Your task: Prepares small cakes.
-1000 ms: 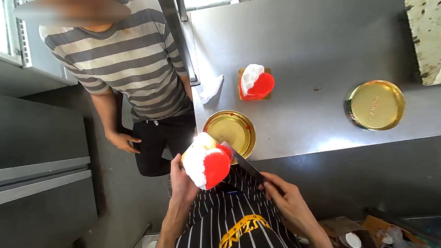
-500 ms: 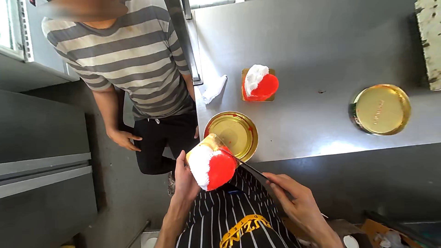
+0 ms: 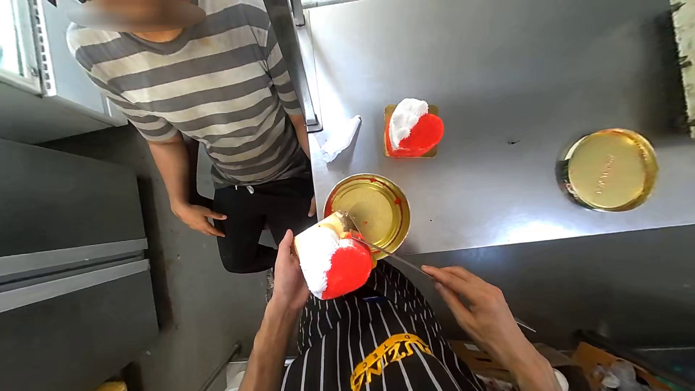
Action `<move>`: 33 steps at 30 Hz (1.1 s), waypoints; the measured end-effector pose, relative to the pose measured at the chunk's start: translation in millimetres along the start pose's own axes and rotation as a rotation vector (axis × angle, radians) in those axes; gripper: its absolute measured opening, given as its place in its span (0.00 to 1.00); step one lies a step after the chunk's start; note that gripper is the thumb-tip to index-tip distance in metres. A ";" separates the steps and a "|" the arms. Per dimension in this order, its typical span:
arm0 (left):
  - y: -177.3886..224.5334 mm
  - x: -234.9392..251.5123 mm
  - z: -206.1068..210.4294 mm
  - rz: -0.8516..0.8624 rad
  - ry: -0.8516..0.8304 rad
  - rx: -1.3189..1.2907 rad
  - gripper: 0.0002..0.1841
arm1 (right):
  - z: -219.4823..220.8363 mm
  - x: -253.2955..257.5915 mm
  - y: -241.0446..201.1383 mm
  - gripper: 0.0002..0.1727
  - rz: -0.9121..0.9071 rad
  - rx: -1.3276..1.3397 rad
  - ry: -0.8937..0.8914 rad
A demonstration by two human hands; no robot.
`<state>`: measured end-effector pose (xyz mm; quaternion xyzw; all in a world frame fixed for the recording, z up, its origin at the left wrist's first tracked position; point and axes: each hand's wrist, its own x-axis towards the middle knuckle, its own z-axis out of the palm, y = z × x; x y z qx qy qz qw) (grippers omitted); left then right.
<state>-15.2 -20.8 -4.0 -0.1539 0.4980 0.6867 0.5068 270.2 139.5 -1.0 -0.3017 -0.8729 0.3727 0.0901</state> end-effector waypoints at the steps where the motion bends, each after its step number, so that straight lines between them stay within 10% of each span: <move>1: -0.3 0.6 -0.8 0.005 -0.002 0.005 0.37 | -0.5 -0.1 0.4 0.19 0.005 0.025 -0.008; 33: 4.9 -1.8 -19.6 0.058 0.005 -0.017 0.37 | -24.6 21.8 2.9 0.21 0.090 -0.021 0.025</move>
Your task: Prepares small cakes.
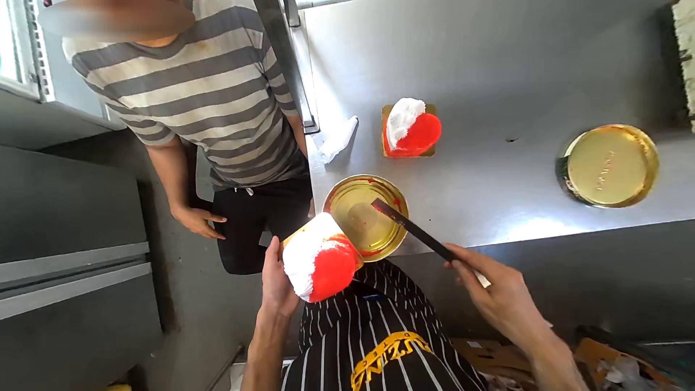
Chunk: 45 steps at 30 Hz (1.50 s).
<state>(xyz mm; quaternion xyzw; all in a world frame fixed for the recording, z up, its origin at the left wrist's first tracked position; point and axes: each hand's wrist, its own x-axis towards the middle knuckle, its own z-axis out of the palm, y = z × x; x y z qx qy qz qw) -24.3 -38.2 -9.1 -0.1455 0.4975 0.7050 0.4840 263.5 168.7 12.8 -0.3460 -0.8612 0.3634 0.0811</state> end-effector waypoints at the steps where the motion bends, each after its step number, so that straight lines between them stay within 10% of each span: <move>1: 0.2 0.0 -4.3 0.013 0.002 -0.004 0.37 | -7.6 7.5 -0.5 0.21 -0.016 -0.073 -0.030; 8: -4.5 0.6 -25.1 -0.007 -0.041 -0.051 0.40 | -41.0 79.4 -41.6 0.05 -0.128 -0.606 -0.398; 17: -19.9 -2.5 -24.5 -0.030 -0.059 -0.119 0.42 | -14.4 141.2 -69.8 0.14 -0.136 -0.661 -0.775; 33: -11.8 -7.4 -13.1 0.030 0.007 -0.092 0.41 | 21.2 53.3 -3.2 0.10 0.194 0.228 -0.384; 45: 0.1 -4.7 1.0 -0.011 -0.076 -0.007 0.40 | 17.5 -20.1 -7.1 0.15 0.054 0.254 -0.113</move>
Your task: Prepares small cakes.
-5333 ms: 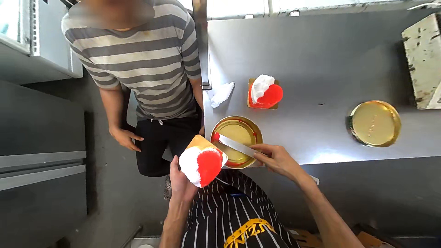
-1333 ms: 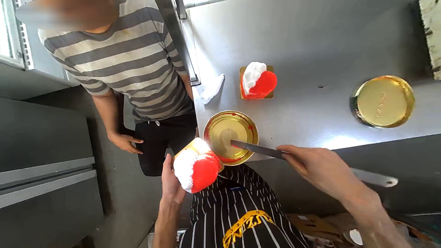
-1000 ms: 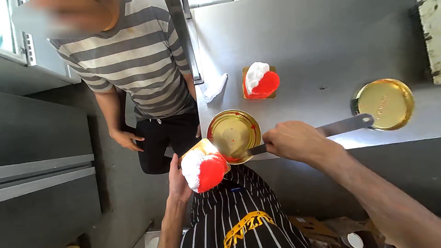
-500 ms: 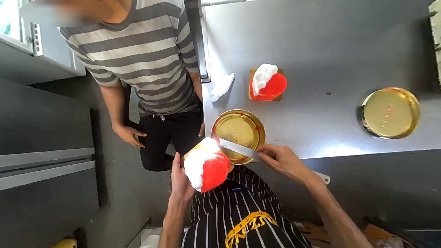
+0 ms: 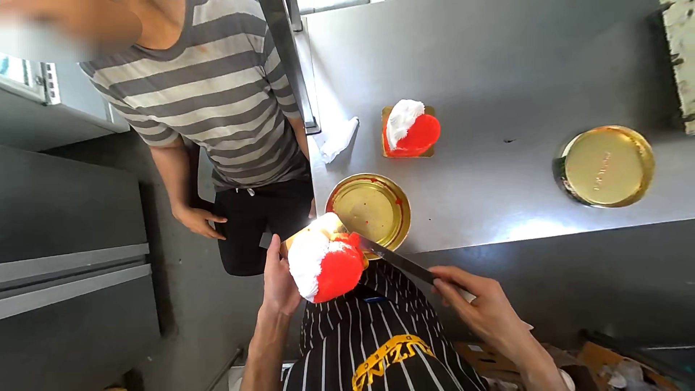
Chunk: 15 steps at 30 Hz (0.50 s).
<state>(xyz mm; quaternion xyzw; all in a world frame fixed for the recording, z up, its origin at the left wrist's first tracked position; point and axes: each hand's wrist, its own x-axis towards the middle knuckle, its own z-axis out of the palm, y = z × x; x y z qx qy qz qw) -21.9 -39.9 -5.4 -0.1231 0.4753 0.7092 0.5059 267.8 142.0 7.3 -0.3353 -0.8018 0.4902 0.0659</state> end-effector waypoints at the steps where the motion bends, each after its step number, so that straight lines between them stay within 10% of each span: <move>1: -0.4 0.8 1.6 0.001 -0.007 0.000 0.40 | 1.6 -1.3 -0.1 0.16 -0.022 -0.028 0.005; 15: -0.7 1.0 11.6 -0.010 0.048 0.025 0.39 | 7.0 -6.7 6.8 0.16 -0.231 -0.332 0.210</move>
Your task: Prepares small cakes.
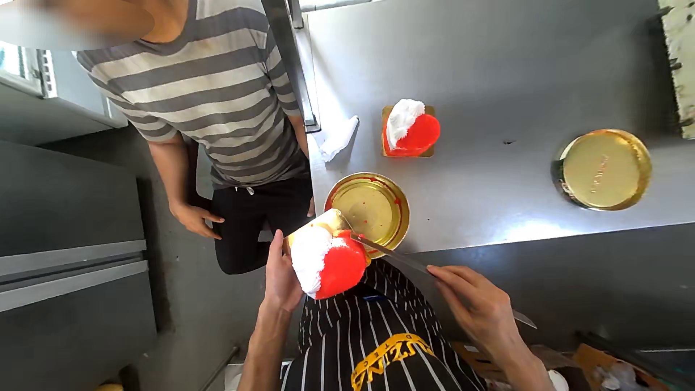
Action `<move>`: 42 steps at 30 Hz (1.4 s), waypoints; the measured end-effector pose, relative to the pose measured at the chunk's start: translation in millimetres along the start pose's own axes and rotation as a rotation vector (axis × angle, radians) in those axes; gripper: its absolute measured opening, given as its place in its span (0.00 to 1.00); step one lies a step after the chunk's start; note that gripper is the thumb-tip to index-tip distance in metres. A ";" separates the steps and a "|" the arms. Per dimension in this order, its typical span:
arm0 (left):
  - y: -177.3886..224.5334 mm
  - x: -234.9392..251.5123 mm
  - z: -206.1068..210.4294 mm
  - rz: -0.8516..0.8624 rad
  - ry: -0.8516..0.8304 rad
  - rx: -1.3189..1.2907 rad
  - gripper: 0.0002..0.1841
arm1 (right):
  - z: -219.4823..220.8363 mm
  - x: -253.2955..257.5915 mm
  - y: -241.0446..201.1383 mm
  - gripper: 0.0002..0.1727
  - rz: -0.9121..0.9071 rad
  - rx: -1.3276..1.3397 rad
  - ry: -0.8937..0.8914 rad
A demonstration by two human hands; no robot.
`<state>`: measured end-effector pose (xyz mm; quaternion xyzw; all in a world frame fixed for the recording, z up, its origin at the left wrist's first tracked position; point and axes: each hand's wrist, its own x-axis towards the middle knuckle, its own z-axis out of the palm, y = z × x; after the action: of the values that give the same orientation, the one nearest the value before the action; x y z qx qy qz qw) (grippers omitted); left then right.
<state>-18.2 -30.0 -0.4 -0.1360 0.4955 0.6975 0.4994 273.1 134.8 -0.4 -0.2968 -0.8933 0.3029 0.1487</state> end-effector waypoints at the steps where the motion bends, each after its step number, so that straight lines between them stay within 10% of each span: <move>1: 0.2 -0.4 0.1 0.004 0.005 0.002 0.39 | 0.7 0.5 -1.0 0.17 0.018 0.008 0.002; 30: -8.2 13.0 6.8 0.003 -0.005 0.023 0.37 | 42.3 -16.8 23.4 0.22 0.051 -0.203 0.089; 42: -12.6 17.3 1.7 0.010 -0.044 -0.051 0.37 | -42.4 -65.6 53.2 0.19 0.016 -0.266 0.084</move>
<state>-15.2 -18.7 -18.5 -0.1309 0.4670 0.7153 0.5032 366.6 147.3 -6.8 -0.3333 -0.9162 0.1704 0.1428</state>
